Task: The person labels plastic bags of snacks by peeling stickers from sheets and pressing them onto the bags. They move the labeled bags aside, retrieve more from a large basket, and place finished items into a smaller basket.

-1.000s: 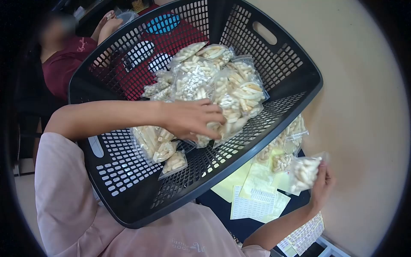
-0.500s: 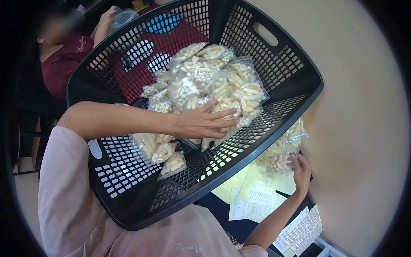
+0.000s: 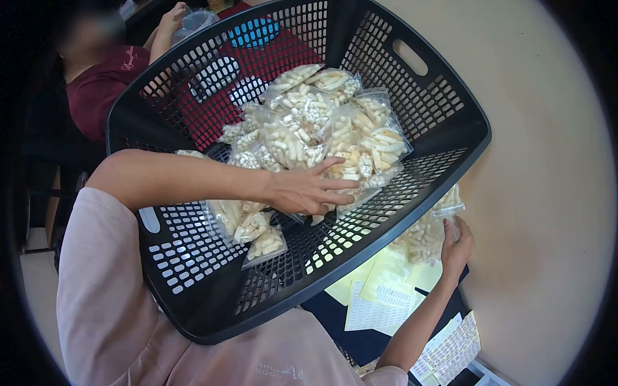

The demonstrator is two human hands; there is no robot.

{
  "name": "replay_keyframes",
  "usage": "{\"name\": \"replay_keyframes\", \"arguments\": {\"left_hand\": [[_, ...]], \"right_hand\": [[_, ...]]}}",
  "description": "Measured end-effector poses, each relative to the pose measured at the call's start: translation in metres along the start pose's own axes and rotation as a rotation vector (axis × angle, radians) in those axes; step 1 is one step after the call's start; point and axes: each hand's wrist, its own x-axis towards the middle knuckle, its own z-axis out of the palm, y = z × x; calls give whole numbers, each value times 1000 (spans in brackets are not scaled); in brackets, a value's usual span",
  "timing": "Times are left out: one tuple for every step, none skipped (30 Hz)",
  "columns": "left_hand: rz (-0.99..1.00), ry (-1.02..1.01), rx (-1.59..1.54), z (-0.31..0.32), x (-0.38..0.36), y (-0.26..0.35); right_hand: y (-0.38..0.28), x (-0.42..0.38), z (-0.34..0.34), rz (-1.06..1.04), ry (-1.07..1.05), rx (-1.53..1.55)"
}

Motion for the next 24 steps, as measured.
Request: {"name": "replay_keyframes", "arguments": {"left_hand": [[-1, 3, 0, -12, 3, -2], [-32, 48, -98, -24, 6, -5], [-64, 92, -193, -36, 6, -9], [-95, 227, -232, -48, 6, -13], [-95, 223, -234, -62, 7, -20], [-275, 189, -457, -82, 10, -24], [-453, 150, -677, -99, 14, -28], [-442, 146, -675, -113, 17, -30], [-491, 231, -659, -127, 19, -32], [-540, 318, -644, -138, 23, -32], [-528, 317, -640, -150, 30, -31], [-487, 466, -627, -161, 40, -28], [-442, 613, -614, -168, 48, -26], [-425, 610, -611, -172, 56, -25], [-399, 641, -664, -176, 65, -24], [-373, 672, -719, -179, 73, -22], [-354, 668, -718, -182, 79, -19], [-381, 670, -735, -184, 84, -15], [-413, 674, -750, -186, 89, -12], [-438, 682, -771, -188, 93, -10], [-442, 682, -772, -190, 97, -6], [-456, 694, -786, -191, 100, -2], [-471, 707, -795, -194, 102, 0], [-489, 677, -768, -197, 102, 1]], "right_hand": [[0, -2, -3, -2, -1, -2], [-1, -4, -8, -51, 68, -57], [-4, -4, -13, -103, 137, -110], [-10, -6, -20, -103, 136, -108], [-19, -10, -29, 8, 170, 27], [-28, -13, -39, 122, 205, 159], [-36, -15, -50, 130, 208, 158], [-46, -15, -62, 124, 206, 338], [-57, -14, -74, 113, 207, 518], [-71, -14, -84, 117, 220, 515], [-90, -12, -92, 9, 215, 672], [-108, -10, -97, -102, 207, 827], [-124, -7, -99, -100, 222, 824], [-140, -4, -101, -174, 180, 979], [-152, -1, -101, -253, 138, 1130], [-160, 2, -98, -254, 157, 1123], [-165, 5, -95, -243, 103, 1280], [-171, 6, -93, -233, 45, 1438], [-179, 8, -93, -237, 56, 1434], [-188, 8, -93, -183, 32, 1282], [-196, 8, -94, -127, 3, 1132], [-203, 8, -94, -71, -4, 1147], [-204, 11, -91, -72, -11, 1153], [-203, 14, -88, -75, 25, 1344]]}}
